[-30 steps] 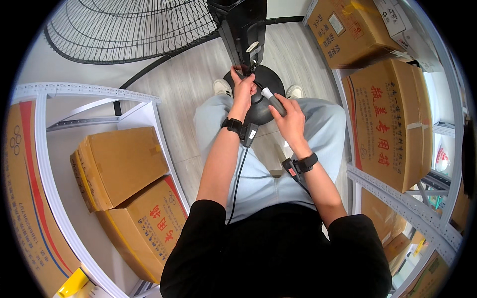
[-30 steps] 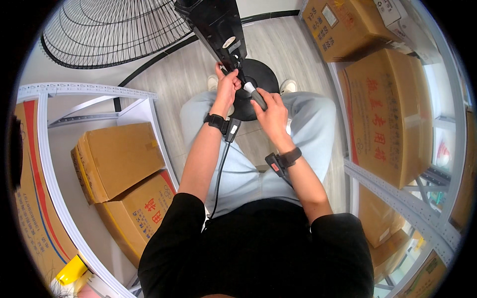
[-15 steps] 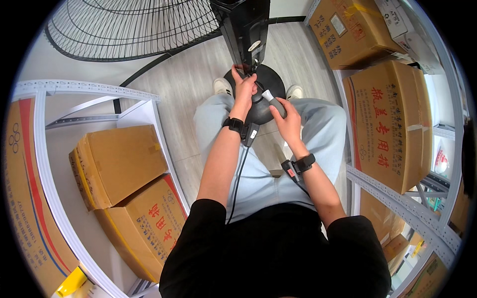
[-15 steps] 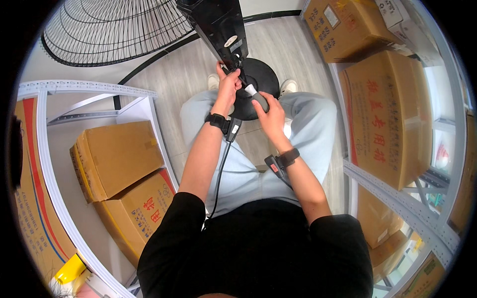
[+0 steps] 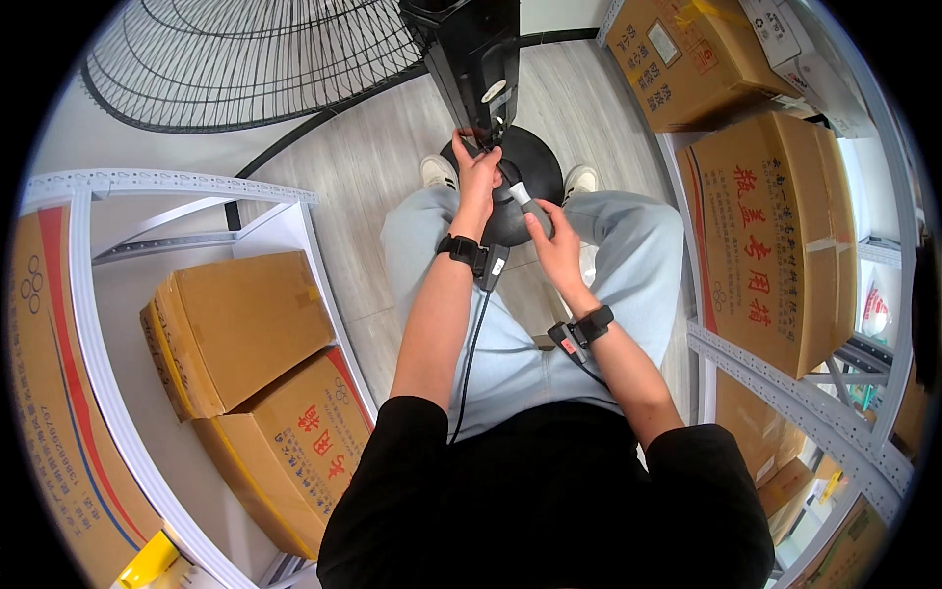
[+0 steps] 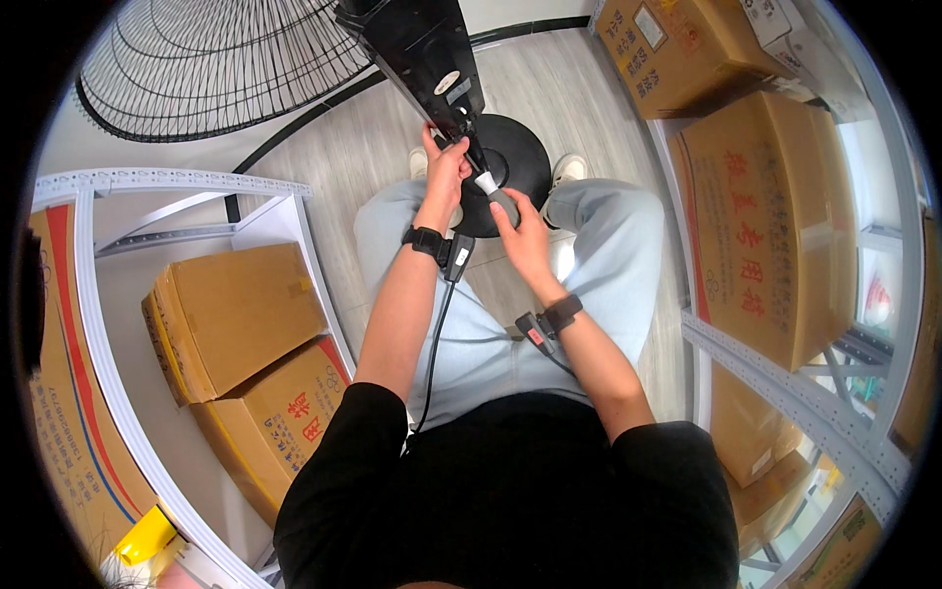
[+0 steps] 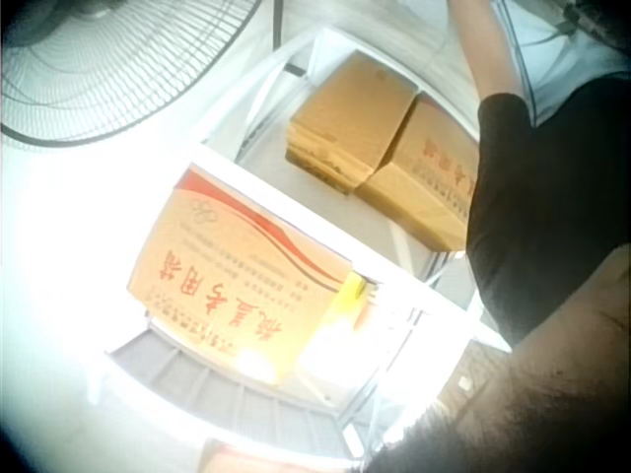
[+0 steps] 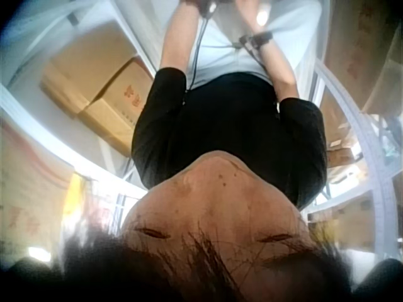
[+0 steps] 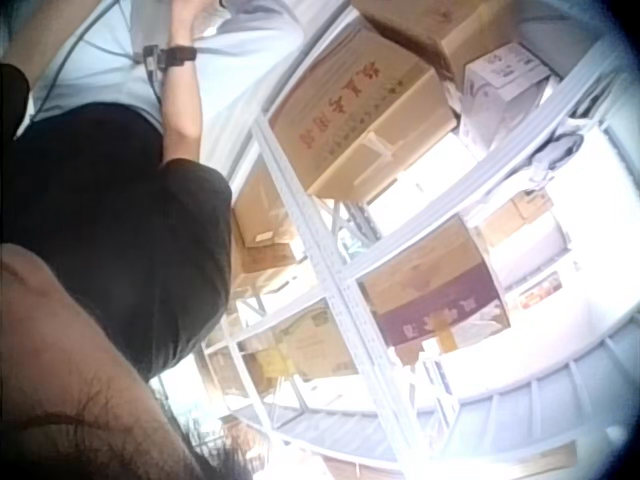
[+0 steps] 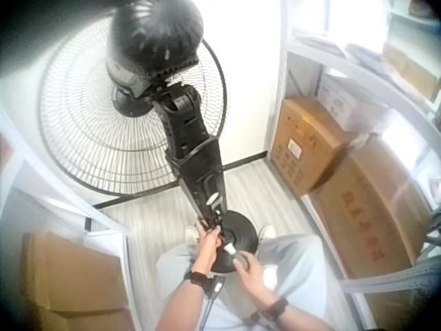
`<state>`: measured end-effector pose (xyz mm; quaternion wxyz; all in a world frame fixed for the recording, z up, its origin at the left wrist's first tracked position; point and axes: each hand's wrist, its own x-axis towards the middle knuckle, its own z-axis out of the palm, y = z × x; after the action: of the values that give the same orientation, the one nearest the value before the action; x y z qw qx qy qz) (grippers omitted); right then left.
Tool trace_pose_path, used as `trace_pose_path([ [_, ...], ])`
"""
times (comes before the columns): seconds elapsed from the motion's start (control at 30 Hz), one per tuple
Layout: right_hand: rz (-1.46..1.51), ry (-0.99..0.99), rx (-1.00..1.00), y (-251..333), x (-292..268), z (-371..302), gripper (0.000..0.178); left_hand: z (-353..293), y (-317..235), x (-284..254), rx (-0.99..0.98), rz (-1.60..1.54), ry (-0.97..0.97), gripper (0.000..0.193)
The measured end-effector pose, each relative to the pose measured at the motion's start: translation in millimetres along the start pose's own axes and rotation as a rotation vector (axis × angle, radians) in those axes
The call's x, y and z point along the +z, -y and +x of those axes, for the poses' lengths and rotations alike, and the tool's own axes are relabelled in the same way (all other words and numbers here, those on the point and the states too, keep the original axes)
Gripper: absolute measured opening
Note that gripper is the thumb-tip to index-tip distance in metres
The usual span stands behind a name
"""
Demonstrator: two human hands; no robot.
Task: The person sits on the floor and uses a screwdriver to tighten screws on the stand of a black pedestal fan. They repeatedly adjust the fan's position and continue screwing into the stand throughout the clip.
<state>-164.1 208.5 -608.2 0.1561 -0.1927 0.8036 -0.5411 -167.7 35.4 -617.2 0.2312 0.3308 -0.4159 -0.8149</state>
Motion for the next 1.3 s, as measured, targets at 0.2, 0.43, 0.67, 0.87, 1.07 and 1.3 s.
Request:
trace_pose_path([
  [0.2, 0.646, 0.239, 0.451, -3.8, -9.1, 9.9, 0.031, -2.4, -0.7, 2.4, 0.017, -0.005, -0.005, 0.074],
  [0.43, 0.587, 0.312, 0.452, -1.6, -28.9, 25.7, 0.035, 0.1, 0.3, 0.1, 0.013, 0.002, 0.008, 0.08],
  [0.67, 0.532, 0.279, 0.399, -6.9, -26.0, 25.2, 0.034, 0.9, 1.1, 0.6, 0.016, 0.015, 0.033, 0.08],
  [0.87, 0.055, 0.096, 0.199, 13.2, -19.9, 18.2, 0.035, -1.5, 0.0, 5.9, 0.04, -0.04, -0.026, 0.072],
  [1.07, -0.116, -0.028, -0.129, 17.4, -14.1, 12.3, 0.035, -0.3, -0.1, 4.2, 0.027, -0.074, -0.002, 0.072],
  [1.3, 0.536, 0.286, 0.544, 8.6, -26.0, 22.9, 0.034, -5.2, -3.5, 5.8, 0.023, -0.045, 0.003, 0.075],
])
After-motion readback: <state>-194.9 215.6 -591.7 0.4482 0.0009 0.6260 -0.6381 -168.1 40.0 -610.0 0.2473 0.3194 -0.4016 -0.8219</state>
